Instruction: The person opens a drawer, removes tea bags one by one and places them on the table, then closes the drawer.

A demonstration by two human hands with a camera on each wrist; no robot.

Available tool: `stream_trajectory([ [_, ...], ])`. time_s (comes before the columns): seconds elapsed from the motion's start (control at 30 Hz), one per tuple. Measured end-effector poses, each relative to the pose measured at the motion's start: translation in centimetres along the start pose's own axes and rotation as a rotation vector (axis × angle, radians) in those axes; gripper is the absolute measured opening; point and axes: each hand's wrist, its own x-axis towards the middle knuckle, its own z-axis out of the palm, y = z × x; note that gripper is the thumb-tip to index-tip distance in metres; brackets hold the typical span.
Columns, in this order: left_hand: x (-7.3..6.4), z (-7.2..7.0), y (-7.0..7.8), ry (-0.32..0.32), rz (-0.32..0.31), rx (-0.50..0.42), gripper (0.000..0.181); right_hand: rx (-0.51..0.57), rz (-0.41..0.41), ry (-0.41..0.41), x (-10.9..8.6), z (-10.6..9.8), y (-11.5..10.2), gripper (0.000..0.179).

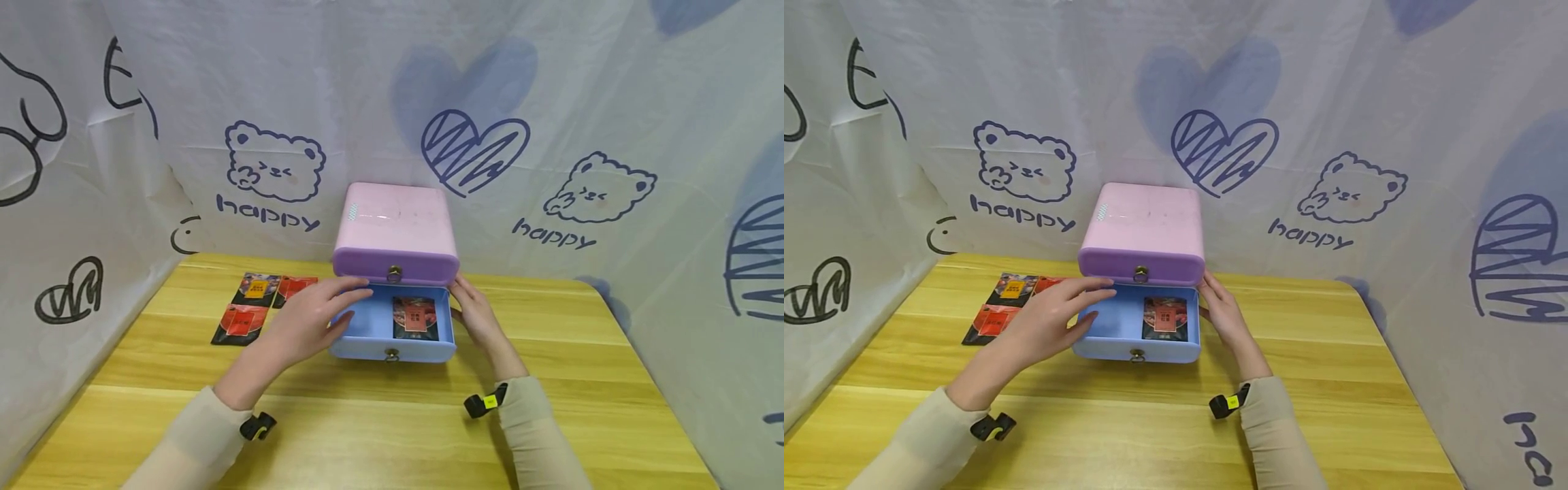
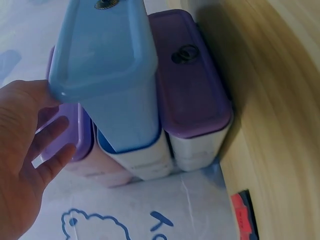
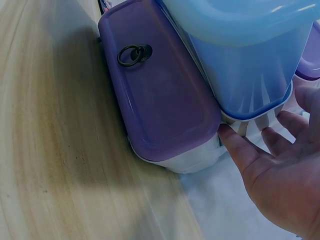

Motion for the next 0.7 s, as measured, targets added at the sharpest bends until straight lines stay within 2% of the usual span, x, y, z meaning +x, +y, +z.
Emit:
stream_trajectory([
  [0.2, 1.8, 0.3, 0.5, -0.076, 0.016, -0.011, 0.049, 0.003, -0.006, 0.000, 0.1, 0.0, 0.2, 0.058],
  [0.5, 4.0, 1.1, 1.1, -0.148, 0.064, -0.045, 0.045, 0.008, -0.001, -0.003, 0.0, 0.0, 0.0, 0.057],
  [0.6, 4.6, 1.5, 1.3, -0.198, 0.065, -0.040, 0.045, 0.009, -0.003, -0.007, 0.1, 0.0, 0.0, 0.057],
  [0.7, 5.3, 1.6, 1.7, -0.274, 0.051, -0.040, 0.044, 0.003, 0.000, -0.006, 0.1, 0.0, 0.1, 0.057],
])
